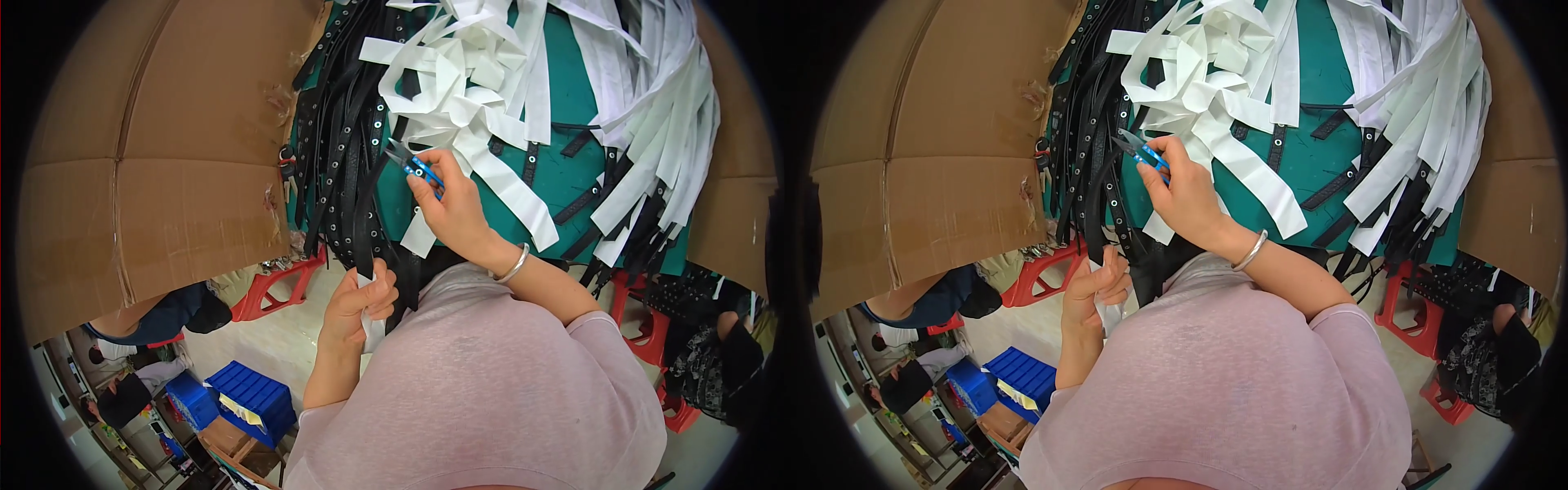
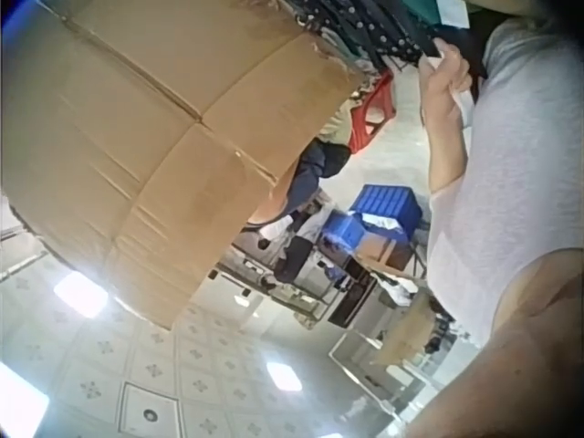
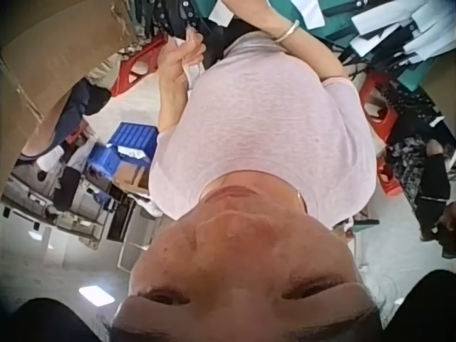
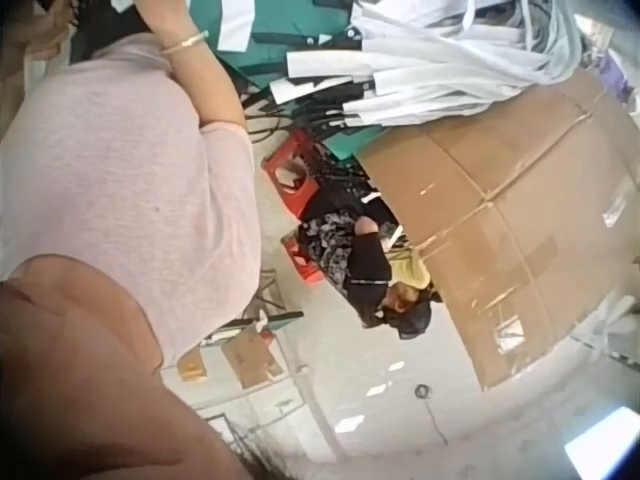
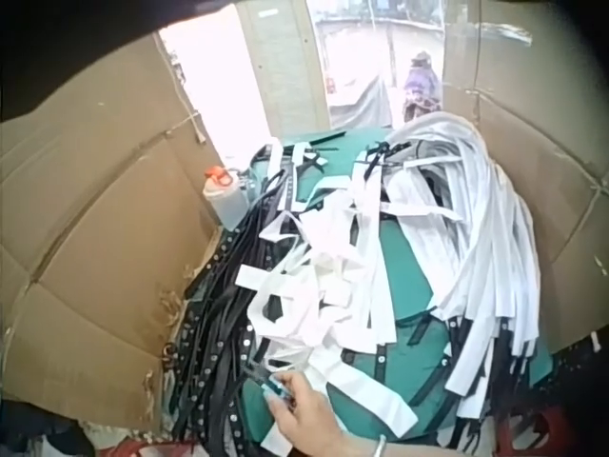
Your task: Wrapping black leather belts with white protective strips in a factory environment.
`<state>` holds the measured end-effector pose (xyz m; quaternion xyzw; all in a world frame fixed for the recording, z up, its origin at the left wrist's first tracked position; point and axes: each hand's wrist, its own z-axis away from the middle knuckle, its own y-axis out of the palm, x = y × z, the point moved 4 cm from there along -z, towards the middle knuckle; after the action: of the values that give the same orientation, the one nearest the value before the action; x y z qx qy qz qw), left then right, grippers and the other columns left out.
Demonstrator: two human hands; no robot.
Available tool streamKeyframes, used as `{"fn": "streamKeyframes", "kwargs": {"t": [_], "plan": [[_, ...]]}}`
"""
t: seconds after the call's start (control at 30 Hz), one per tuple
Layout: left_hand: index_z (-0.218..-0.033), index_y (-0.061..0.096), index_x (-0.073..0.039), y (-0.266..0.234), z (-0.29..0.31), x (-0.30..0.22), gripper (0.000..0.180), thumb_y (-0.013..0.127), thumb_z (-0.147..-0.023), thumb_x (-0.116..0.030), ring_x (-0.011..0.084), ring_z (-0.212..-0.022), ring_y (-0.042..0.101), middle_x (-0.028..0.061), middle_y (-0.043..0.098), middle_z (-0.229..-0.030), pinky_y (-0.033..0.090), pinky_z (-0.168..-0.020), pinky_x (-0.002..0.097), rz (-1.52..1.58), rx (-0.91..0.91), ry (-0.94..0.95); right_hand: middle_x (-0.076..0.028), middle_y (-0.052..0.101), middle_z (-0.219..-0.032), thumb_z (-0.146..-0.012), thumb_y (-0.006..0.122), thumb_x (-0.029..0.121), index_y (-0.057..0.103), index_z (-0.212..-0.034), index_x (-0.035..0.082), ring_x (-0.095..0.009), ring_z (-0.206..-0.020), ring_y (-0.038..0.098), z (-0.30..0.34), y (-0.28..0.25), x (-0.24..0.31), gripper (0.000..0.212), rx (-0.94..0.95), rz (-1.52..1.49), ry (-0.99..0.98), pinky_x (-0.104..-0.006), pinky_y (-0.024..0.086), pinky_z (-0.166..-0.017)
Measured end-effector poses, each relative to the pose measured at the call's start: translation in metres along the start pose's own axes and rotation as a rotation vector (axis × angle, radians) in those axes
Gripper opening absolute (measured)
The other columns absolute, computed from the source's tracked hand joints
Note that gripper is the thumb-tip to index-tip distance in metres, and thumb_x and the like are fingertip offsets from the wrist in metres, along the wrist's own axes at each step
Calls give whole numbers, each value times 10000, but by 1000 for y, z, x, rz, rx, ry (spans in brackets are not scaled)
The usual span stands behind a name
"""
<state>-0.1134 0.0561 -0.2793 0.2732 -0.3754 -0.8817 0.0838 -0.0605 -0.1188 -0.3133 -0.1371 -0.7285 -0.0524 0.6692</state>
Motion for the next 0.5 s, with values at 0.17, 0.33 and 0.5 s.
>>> {"fn": "streamKeyframes", "kwargs": {"t": [0.17, 0.33, 0.5], "plan": [[-761, 489, -82, 4, 3, -1, 186, 671, -795, -91, 40, -492, 328, -31, 377, -622, 232, -422, 187, -65, -49, 68, -25, 522, -664, -896, 563, 135, 473, -1060, 21, -78, -583, 450, 4, 7, -11, 219, 66, -50, 93, -231, 369, -529], [-750, 489, -77, -1, 0, 1, 180, 662, -799, -93, 43, -480, 330, -21, 389, -609, 237, -417, 197, -91, 66, 11, -5, 505, -662, -900, 559, 144, 476, -1067, 21, -65, -588, 422, -2, 15, -17, 223, 73, -100, 65, -218, 346, -531], [-747, 510, -62, -2, 3, -1, 174, 673, -791, -102, 43, -465, 339, -16, 423, -602, 244, -417, 201, -106, 18, 69, 42, 473, -653, -912, 545, 162, 490, -1078, 37, -33, -563, 375, -5, 16, -26, 215, 107, -225, 124, -195, 300, -501]]}}
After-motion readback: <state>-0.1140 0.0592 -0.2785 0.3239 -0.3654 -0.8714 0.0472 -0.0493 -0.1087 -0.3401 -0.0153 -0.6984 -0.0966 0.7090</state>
